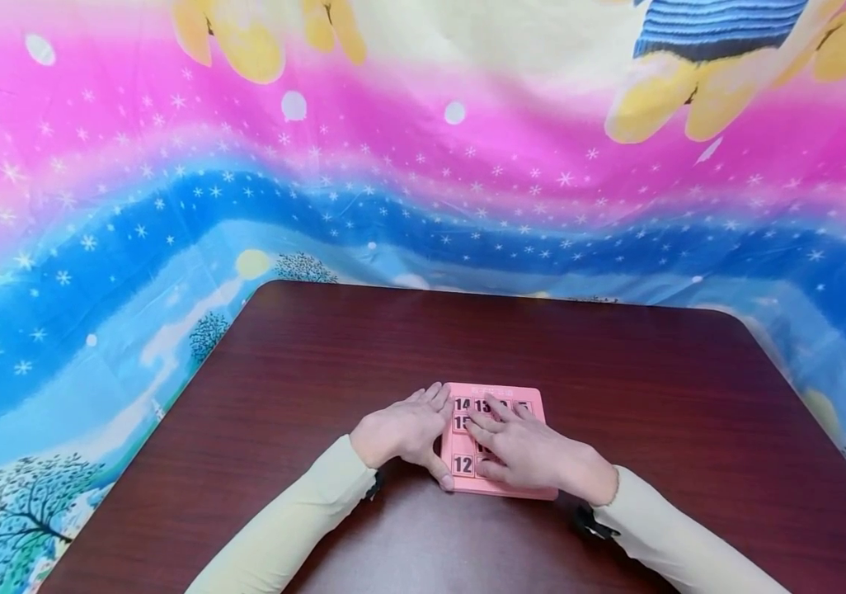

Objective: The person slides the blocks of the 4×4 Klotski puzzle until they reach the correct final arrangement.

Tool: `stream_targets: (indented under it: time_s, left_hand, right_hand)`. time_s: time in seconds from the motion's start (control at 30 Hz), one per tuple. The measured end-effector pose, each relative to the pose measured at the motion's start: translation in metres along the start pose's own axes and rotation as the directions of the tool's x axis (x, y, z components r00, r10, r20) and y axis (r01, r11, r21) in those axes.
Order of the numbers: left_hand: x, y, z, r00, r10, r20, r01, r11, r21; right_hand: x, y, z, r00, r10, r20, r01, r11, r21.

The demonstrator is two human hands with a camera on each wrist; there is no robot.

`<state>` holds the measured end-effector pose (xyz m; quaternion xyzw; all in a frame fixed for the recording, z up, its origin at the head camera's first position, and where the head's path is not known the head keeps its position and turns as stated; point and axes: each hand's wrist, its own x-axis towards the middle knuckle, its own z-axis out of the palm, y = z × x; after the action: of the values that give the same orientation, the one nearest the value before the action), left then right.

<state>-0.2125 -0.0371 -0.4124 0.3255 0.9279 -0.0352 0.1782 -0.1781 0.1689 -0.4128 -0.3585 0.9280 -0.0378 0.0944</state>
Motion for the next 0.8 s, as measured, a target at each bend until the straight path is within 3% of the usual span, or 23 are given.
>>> stream_targets:
  time_s: [0.43, 0.8]
  left_hand:
    - [-0.001, 0.000, 0.000, 1.000, 0.004, -0.008, -0.004, 1.000, 0.002]
    - [-0.001, 0.000, -0.001, 1.000, 0.008, -0.010, -0.008, 1.000, 0.007]
  right_hand:
    - [-0.003, -0.006, 0.002, 1.000, -0.016, 0.002, 0.016, 1.000, -0.007]
    - [-0.018, -0.019, 0.005, 0.998, -0.065, -0.013, 0.064, 0.997, -0.032]
